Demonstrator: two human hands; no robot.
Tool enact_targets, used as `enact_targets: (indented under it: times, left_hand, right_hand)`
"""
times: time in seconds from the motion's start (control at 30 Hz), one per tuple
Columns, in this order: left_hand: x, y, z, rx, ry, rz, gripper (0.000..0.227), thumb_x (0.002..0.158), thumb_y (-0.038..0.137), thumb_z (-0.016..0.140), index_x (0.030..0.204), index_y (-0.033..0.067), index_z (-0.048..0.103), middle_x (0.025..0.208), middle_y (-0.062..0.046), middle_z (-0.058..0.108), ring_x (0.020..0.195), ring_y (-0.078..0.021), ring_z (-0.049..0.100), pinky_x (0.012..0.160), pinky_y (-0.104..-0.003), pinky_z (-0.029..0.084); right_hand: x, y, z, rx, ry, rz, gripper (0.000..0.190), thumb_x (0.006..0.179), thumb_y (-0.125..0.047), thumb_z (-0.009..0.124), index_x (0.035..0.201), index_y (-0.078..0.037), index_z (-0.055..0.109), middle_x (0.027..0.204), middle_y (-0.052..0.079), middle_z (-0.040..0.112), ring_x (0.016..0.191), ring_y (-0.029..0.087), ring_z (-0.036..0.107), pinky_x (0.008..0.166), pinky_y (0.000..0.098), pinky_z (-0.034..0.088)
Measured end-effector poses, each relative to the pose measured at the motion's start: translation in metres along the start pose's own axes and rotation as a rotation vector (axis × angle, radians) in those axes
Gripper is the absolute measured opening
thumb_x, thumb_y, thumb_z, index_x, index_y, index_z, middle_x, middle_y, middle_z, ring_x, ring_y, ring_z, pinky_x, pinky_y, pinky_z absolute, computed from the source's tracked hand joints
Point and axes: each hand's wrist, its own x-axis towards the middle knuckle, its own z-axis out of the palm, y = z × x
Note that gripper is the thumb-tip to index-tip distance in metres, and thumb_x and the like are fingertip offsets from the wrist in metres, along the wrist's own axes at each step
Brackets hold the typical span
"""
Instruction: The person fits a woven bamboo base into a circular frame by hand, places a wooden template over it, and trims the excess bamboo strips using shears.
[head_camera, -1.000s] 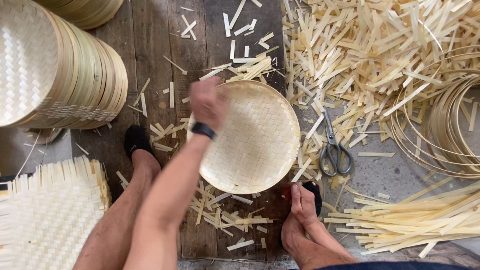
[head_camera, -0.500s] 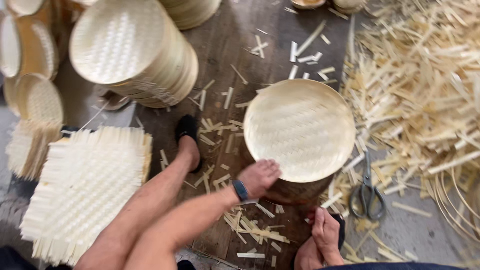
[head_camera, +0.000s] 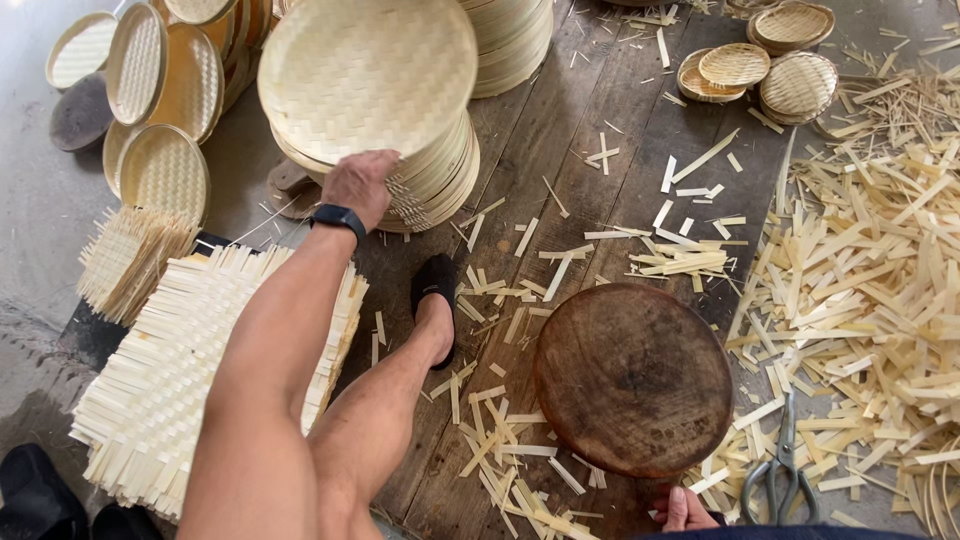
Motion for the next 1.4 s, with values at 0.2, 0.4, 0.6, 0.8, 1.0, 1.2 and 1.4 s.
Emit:
enact_targets:
  times: [0.2, 0.4, 0.6, 0.8, 1.0, 1.2, 1.4]
  left_hand:
    - [0.014, -0.006, 0.002, 0.007, -0.1, -0.138, 0.046, 0.08, 0.001, 0.072, 0.125, 0.0122, 0.071, 0.104, -0.015, 0.075, 0.093, -0.0326, 0.072, 0.085, -0.042, 0.058]
    - [0.013, -0.004, -0.008, 0.008, -0.231, -0.21, 0.043, 0.088, 0.0, 0.063, 0.127, 0.0153, 0.07, 0.101, -0.017, 0.075, 0.093, -0.0338, 0.073, 0.087, -0.043, 0.059]
    - [0.018, -0.001, -0.011, 0.023, -0.23, -0.212, 0.042, 0.084, 0.002, 0.063, 0.123, 0.015, 0.071, 0.101, -0.018, 0.074, 0.096, -0.0375, 0.071, 0.087, -0.047, 0.057]
    - [0.017, -0.009, -0.012, 0.041, -0.248, -0.147, 0.038, 0.085, 0.004, 0.064, 0.122, 0.0123, 0.071, 0.102, -0.017, 0.074, 0.098, -0.0374, 0.07, 0.09, -0.047, 0.057]
    - [0.023, -0.011, -0.001, -0.019, -0.336, -0.216, 0.046, 0.087, -0.001, 0.059, 0.129, 0.0148, 0.069, 0.109, -0.015, 0.074, 0.101, -0.0331, 0.071, 0.096, -0.043, 0.055]
    - [-0.006, -0.025, 0.003, -0.016, 0.05, 0.099, 0.058, 0.089, 0.006, 0.064, 0.144, -0.0062, 0.049, 0.145, -0.029, 0.053, 0.134, -0.0464, 0.045, 0.117, -0.055, 0.034]
    - [-0.191, -0.028, 0.015, 0.022, -0.569, -0.487, 0.096, 0.084, 0.053, 0.076, 0.151, -0.0027, 0.036, 0.155, -0.024, 0.041, 0.145, -0.0373, 0.038, 0.117, -0.053, 0.033]
  right_hand:
    - [0.015, 0.005, 0.005, -0.059, -0.035, 0.189, 0.048, 0.105, -0.047, 0.052, 0.107, -0.002, 0.07, 0.066, 0.014, 0.065, 0.048, 0.022, 0.057, 0.045, 0.0401, 0.049]
    - [0.012, 0.009, 0.007, -0.083, -0.035, 0.175, 0.051, 0.104, -0.05, 0.052, 0.106, -0.002, 0.069, 0.068, 0.015, 0.065, 0.051, 0.023, 0.057, 0.049, 0.0437, 0.049]
    - [0.006, 0.012, -0.001, -0.11, -0.041, 0.173, 0.051, 0.107, -0.049, 0.046, 0.109, -0.003, 0.068, 0.069, 0.014, 0.067, 0.053, 0.022, 0.057, 0.053, 0.0397, 0.049]
    - [0.004, 0.011, 0.001, -0.096, -0.02, 0.159, 0.054, 0.106, -0.049, 0.05, 0.111, 0.0, 0.071, 0.069, 0.014, 0.067, 0.051, 0.022, 0.057, 0.051, 0.0391, 0.05]
    - [0.005, 0.005, 0.001, -0.149, -0.061, 0.121, 0.051, 0.107, -0.048, 0.049, 0.111, -0.002, 0.072, 0.068, 0.012, 0.068, 0.051, 0.019, 0.059, 0.051, 0.0347, 0.05]
    - [0.001, 0.001, 0.002, -0.121, -0.019, 0.163, 0.048, 0.108, -0.045, 0.052, 0.115, -0.002, 0.07, 0.071, 0.014, 0.066, 0.052, 0.02, 0.057, 0.05, 0.0351, 0.049]
    - [-0.007, 0.005, -0.011, -0.098, -0.1, 0.004, 0.049, 0.113, -0.046, 0.05, 0.113, -0.002, 0.072, 0.072, 0.012, 0.068, 0.057, 0.017, 0.054, 0.052, 0.0335, 0.044]
